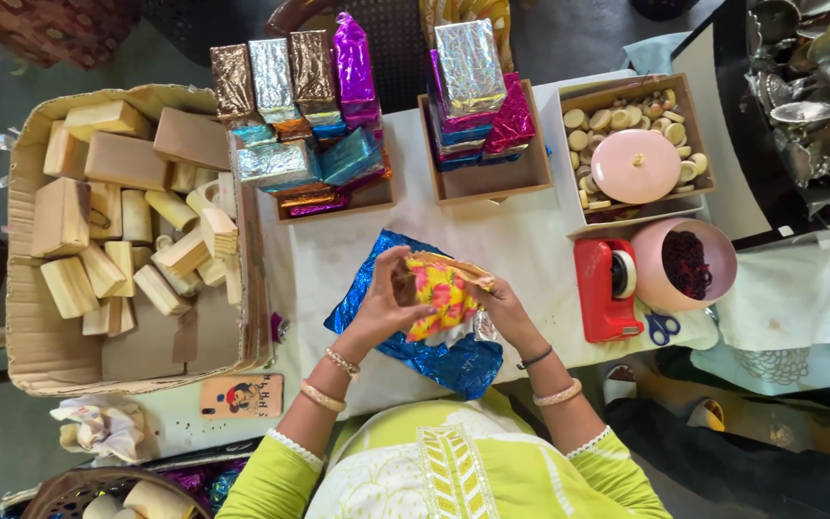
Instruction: Wrapping rectangular items, likely soap bars, in colored foil and decorative plastic.
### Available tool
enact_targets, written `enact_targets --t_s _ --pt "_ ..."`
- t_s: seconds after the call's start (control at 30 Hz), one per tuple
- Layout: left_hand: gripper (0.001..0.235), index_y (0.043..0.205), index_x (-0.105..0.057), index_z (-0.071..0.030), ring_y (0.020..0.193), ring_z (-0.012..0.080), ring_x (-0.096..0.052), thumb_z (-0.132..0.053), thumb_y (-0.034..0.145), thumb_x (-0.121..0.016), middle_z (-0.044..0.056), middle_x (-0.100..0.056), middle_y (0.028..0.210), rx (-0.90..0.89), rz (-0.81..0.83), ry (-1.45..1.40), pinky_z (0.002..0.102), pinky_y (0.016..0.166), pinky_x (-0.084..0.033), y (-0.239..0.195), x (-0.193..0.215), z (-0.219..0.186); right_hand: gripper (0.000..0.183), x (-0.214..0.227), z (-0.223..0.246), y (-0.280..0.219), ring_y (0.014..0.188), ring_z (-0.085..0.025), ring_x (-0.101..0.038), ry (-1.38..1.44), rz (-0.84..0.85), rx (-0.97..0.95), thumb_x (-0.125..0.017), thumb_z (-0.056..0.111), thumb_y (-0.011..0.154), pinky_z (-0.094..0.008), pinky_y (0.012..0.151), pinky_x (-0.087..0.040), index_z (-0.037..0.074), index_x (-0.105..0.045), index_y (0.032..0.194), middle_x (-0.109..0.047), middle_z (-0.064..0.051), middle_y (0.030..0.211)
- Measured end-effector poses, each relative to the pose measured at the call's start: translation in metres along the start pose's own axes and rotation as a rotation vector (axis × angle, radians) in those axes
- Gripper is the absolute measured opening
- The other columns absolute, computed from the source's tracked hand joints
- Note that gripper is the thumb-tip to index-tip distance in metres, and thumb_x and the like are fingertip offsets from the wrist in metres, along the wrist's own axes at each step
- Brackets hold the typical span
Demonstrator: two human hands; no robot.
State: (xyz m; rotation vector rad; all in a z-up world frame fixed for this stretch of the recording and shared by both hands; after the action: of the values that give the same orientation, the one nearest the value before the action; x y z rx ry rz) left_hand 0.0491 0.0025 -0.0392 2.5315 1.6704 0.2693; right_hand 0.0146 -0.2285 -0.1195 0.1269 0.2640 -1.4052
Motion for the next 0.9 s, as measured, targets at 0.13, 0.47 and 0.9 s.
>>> enact_targets --t_s 0.13,0.47,0.9 --pt "0.09 0.145 -0.029 0.0 0.12 0.0137 -0.053 -0.01 0.075 -0.084 0.006 -0.051 0.135 -0.048 0.026 -0.068 0.029 0.098 -0.046 -0.025 -0.005 0.027 0.039 -0.02 -0.017 0.001 0.118 -0.012 -0.061 0.033 0.059 -0.054 -0.057 0.01 0.101 -0.027 0.103 -0.05 -0.001 -0.058 0.138 -0.067 -0.003 0.131" --pt "0.02 0.106 -0.076 -0.004 0.106 0.0332 -0.063 -0.011 0.088 -0.073 0.016 -0.065 0.112 -0.001 0.192 0.36 0.041 0.091 -0.052 -0.069 -0.011 0.078 0.035 -0.038 -0.041 -0.005 0.1 -0.012 -0.067 -0.493 -0.048 -0.038 -0.064 0.003 0.094 -0.027 0.084 -0.057 0.002 -0.068 0.129 -0.068 -0.002 0.111" --pt "0.039 0.117 -0.057 -0.001 0.104 0.0348 -0.062 0.002 0.079 -0.067 0.016 -0.057 0.109 0.122 0.241 0.114 0.036 0.093 -0.052 -0.092 -0.031 0.073 0.052 -0.018 -0.139 -0.074 0.104 -0.015 -0.067 -0.254 0.259 -0.461 -0.085 0.001 0.075 -0.032 0.094 -0.058 0.002 -0.065 0.123 -0.071 -0.007 0.116"
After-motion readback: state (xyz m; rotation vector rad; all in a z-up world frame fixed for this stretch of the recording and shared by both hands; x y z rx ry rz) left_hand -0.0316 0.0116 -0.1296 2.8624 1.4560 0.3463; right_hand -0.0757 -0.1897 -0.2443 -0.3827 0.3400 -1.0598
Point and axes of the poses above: each hand's wrist, its own y-axis towards the middle knuckle, its own x-axis out of the back of the hand, z = x × y, the point moved 2 cm from there along y, towards the middle knuckle
